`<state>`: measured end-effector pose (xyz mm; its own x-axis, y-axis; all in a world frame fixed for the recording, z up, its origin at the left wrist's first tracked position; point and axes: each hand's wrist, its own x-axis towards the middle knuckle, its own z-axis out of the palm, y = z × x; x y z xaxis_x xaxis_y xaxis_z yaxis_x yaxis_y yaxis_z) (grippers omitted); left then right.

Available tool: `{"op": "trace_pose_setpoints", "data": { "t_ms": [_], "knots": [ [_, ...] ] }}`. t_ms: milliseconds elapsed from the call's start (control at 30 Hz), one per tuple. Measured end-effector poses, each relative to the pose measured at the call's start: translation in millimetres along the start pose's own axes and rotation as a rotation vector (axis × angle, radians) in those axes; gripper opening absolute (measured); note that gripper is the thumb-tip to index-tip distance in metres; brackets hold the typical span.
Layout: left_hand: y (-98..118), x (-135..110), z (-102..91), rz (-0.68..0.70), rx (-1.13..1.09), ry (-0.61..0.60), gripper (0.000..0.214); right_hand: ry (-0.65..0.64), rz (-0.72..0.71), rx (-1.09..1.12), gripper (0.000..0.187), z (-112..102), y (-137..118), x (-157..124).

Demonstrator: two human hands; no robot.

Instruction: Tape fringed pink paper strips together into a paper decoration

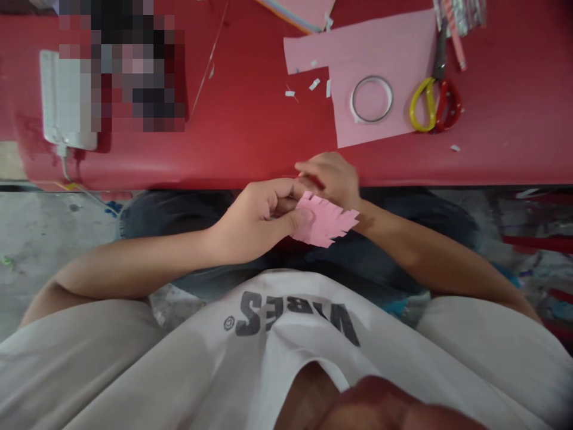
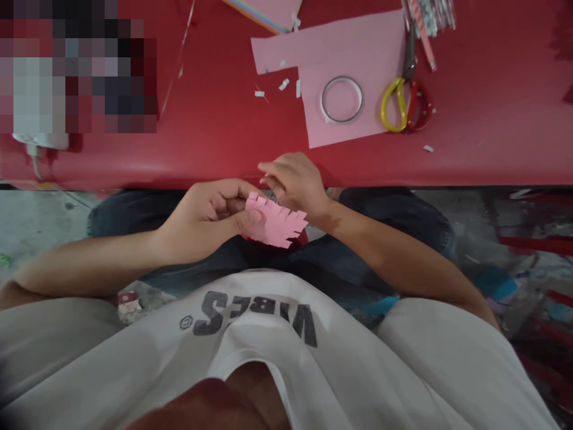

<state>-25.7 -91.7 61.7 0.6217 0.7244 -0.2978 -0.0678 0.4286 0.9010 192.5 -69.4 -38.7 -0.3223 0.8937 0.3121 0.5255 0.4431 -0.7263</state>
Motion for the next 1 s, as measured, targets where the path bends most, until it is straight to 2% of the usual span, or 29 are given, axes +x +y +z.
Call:
{"op": "trace_pose_setpoints", "data": {
  "t_ms": [133, 267, 367, 467, 600, 733, 833, 933, 1000],
  "knots": [
    [9.2, 2.5, -0.3, 0.104, 0.260, 0.029, 0.009, 0.213, 0.109, 0.124, 0.010, -38.5, -21.6, 13.4],
    [11.0, 12.3, -5.7, 0.255, 0.376, 0.137, 0.012, 0.242, 0.188, 0.226, 0.009, -62.7, -37.1, 19.3],
    [11.2, 21.0, -9.7, 0.237, 0.374, 0.177, 0.014, 0.220, 0.240, 0.236, 0.004, -71.3, -47.0, 22.5],
    [13.9, 27.4, -10.1, 0.207, 0.354, 0.167, 0.015, 0.132, 0.238, 0.264, 0.007, -78.4, -56.7, 26.0],
    [17.5, 30.9, -8.3, 0.273, 0.384, 0.174, 0.016, 0.002, 0.187, 0.277, 0.011, -89.1, -63.1, 30.6],
    [17.6, 30.1, -10.0, 0.338, 0.580, 0.203, 0.013, 0.037, 0.174, 0.201, 0.005, -99.8, -66.0, 34.9],
    [17.2, 29.4, -11.7, 0.357, 0.695, 0.251, 0.013, 0.055, 0.187, 0.104, 0.008, -106.7, -73.0, 36.9],
    [17.2, 30.2, -11.4, 0.355, 0.714, 0.288, 0.014, 0.012, 0.206, 0.013, 0.004, -109.2, -78.9, 36.7],
    [17.1, 31.7, -10.5, 0.342, 0.664, 0.321, 0.015, 0.035, 0.134, -0.031, 0.002, -107.2, -77.6, 35.9]
  ]
}}
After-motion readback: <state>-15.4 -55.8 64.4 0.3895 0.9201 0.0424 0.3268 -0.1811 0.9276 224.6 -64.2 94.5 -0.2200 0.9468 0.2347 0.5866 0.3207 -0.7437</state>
